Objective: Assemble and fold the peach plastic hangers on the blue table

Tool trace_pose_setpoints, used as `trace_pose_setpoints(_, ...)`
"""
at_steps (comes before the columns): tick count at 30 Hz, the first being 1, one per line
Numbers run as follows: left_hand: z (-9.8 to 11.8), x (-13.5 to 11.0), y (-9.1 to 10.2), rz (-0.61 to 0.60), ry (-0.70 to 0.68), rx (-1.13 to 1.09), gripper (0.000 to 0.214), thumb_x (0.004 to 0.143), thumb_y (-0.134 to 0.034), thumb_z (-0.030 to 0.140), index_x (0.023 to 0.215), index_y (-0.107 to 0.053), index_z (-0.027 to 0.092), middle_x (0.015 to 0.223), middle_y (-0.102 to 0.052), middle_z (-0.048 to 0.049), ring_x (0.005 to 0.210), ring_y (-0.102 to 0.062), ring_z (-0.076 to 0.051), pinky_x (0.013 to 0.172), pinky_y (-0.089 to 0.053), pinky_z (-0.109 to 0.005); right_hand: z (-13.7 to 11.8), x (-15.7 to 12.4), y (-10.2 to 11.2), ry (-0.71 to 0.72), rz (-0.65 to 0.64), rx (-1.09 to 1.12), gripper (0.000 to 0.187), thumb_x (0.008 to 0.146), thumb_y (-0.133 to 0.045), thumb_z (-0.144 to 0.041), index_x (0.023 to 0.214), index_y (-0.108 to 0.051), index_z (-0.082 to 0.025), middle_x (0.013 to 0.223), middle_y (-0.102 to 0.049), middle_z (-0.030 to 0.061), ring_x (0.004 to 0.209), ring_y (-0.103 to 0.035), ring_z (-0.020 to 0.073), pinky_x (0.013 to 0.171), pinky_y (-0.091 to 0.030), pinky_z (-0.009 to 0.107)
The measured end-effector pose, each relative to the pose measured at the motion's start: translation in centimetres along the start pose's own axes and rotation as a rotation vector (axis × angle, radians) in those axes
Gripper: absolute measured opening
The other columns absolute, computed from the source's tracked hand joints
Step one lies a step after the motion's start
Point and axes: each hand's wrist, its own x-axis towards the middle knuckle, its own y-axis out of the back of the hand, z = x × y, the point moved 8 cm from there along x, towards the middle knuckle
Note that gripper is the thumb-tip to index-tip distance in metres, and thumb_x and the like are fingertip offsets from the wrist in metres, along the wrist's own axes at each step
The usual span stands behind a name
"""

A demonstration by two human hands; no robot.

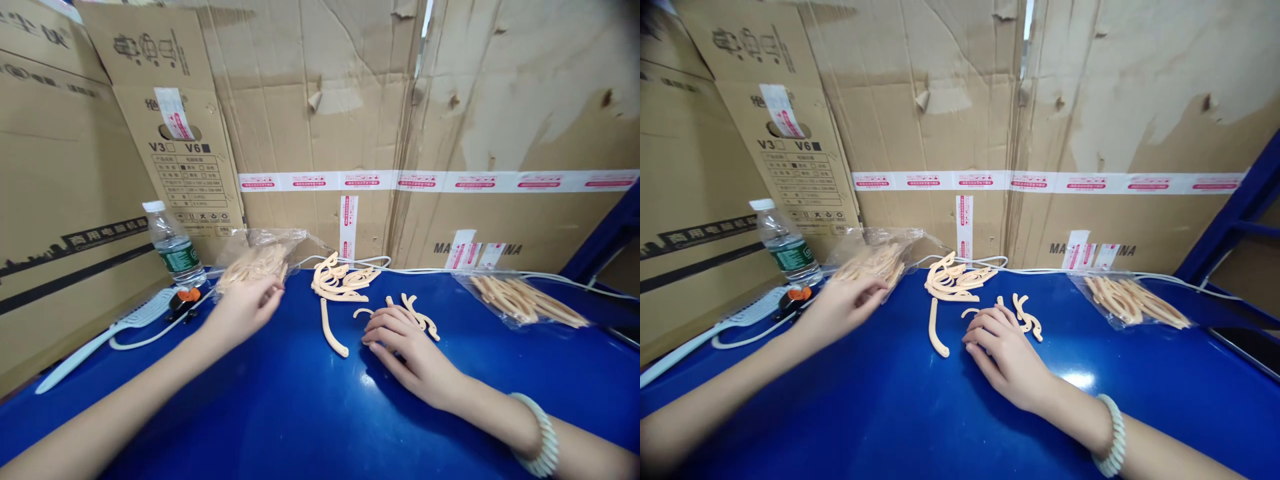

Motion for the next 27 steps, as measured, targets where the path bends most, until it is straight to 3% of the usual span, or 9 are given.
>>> trace_pose_setpoints(2, 2.9, 2.0, -2.4, -0.068, -0.135, -0.058, 0.017, 0.088, -0.051, 0.02, 0.097, -0.065, 0.019, 0.084, -0.073, -0.0026, 0.074, -0.068, -0.018, 0.069, -0.051, -0.026, 0.3, 0.0, 0.4, -0.015, 0.032, -0.008, 0.017, 0.099, -0.047, -0.019, 0.1, -0.063, -0.023, 0.103, -0.067, 0.0068, 0.105, -0.057, 0.0237, 0.104, -0.036, 0.052)
trace_pose_setpoints(4, 4.7, 3.7, -4.1, -0.089, -0.232, -0.091, 0.022, 0.086, -0.053, 0.014, 0.105, -0.065, 0.017, 0.104, -0.071, -0.0075, 0.093, -0.068, -0.021, 0.082, -0.052, -0.03, 0.5, 0.0, 0.8, -0.035, 0.063, -0.02, 0.018, 0.1, -0.046, -0.02, 0.098, -0.064, -0.023, 0.101, -0.067, 0.0069, 0.104, -0.058, 0.0236, 0.102, -0.038, 0.051)
trace_pose_setpoints(8, 6.1, 6.4, -5.8, -0.109, -0.329, -0.1, 0.018, 0.09, -0.057, 0.016, 0.106, -0.065, 0.019, 0.114, -0.063, -0.0078, 0.111, -0.059, -0.022, 0.096, -0.048, -0.036, 1.0, 0.1, 1.2, -0.073, 0.097, -0.041, 0.018, 0.1, -0.045, -0.021, 0.096, -0.063, -0.023, 0.099, -0.067, 0.0072, 0.101, -0.058, 0.0238, 0.099, -0.039, 0.05)
trace_pose_setpoints(13, 4.5, 10.0, -6.3, -0.1, -0.133, -0.034, 0.028, 0.094, -0.061, 0.029, 0.119, -0.059, 0.015, 0.124, -0.059, -0.0103, 0.112, -0.058, -0.027, 0.094, -0.049, -0.049, 1.8, 0.0, 1.6, -0.136, 0.125, -0.016, 0.02, 0.101, -0.044, -0.023, 0.093, -0.063, -0.023, 0.097, -0.068, 0.0065, 0.099, -0.058, 0.0241, 0.095, -0.039, 0.048)
trace_pose_setpoints(17, 3.2, 12.5, -7.5, -0.176, 0.033, 0.004, 0.03, 0.095, -0.062, 0.032, 0.119, -0.059, 0.015, 0.117, -0.063, -0.0094, 0.099, -0.065, -0.023, 0.085, -0.055, -0.044, 2.3, 0.0, 1.8, -0.168, 0.132, -0.011, 0.021, 0.101, -0.045, -0.024, 0.092, -0.064, -0.023, 0.097, -0.068, 0.0059, 0.099, -0.058, 0.0238, 0.098, -0.037, 0.049)
trace_pose_setpoints(22, 3.7, 13.7, -8.0, -0.265, 0.075, 0.024, 0.025, 0.095, -0.062, 0.03, 0.115, -0.062, 0.015, 0.114, -0.064, -0.0084, 0.097, -0.066, -0.022, 0.082, -0.056, -0.041, 2.5, -0.1, 2.2, -0.177, 0.15, 0.016, 0.022, 0.101, -0.044, -0.024, 0.092, -0.064, -0.023, 0.096, -0.068, 0.0053, 0.099, -0.058, 0.0233, 0.099, -0.036, 0.048)
trace_pose_setpoints(27, 3.9, 14.3, -5.9, -0.21, 0.076, 0.006, 0.025, 0.095, -0.061, 0.031, 0.114, -0.062, 0.015, 0.112, -0.065, -0.008, 0.094, -0.066, -0.021, 0.081, -0.057, -0.04, 2.9, -0.2, 2.6, -0.174, 0.191, 0.04, 0.021, 0.101, -0.044, -0.023, 0.091, -0.063, -0.023, 0.095, -0.067, 0.0045, 0.098, -0.057, 0.0229, 0.096, -0.036, 0.046)
